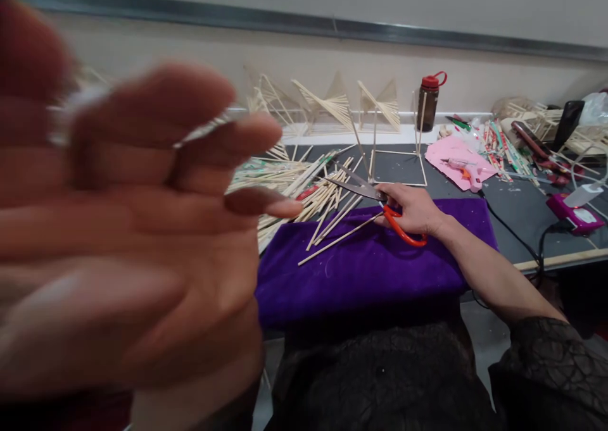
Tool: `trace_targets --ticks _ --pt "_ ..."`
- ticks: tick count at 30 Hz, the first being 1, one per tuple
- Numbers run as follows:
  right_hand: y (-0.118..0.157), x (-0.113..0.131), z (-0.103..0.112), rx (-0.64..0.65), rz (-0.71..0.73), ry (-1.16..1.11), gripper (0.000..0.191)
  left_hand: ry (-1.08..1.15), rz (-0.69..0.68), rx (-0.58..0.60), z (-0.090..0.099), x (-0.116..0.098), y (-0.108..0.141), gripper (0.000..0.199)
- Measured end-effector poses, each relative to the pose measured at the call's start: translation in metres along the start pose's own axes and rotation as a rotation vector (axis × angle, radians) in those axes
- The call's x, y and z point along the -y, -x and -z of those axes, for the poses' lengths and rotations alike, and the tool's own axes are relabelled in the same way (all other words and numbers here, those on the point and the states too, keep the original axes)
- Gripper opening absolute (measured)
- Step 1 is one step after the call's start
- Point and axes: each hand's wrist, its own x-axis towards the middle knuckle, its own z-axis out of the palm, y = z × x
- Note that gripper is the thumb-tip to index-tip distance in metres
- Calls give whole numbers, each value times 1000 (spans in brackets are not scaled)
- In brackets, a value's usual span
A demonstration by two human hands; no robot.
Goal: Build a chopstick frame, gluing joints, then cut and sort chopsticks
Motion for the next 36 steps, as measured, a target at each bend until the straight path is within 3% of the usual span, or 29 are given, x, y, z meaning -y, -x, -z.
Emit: trace_targets --ticks 6,9,13,18,23,36 --pt "-1 -3 -5 -88 2 6 59 -14 -13 73 -36 27 -56 30" --pt "-1 -4 -4 -113 -10 -34 56 -31 13 184 -50 40 -69 24" --pt "-1 -4 -4 -144 -1 -60 56 -87 40 323 -58 49 -66 19" --pt "-1 -3 -7 -184 48 -3 58 -124 -80 213 -72 59 -60 17" --pt "1 -2 -10 -254 215 44 57 -105 -219 146 -77 72 -56 14" --pt "-1 1 -19 -317 278 127 63 -138 -349 175 -70 82 -49 19"
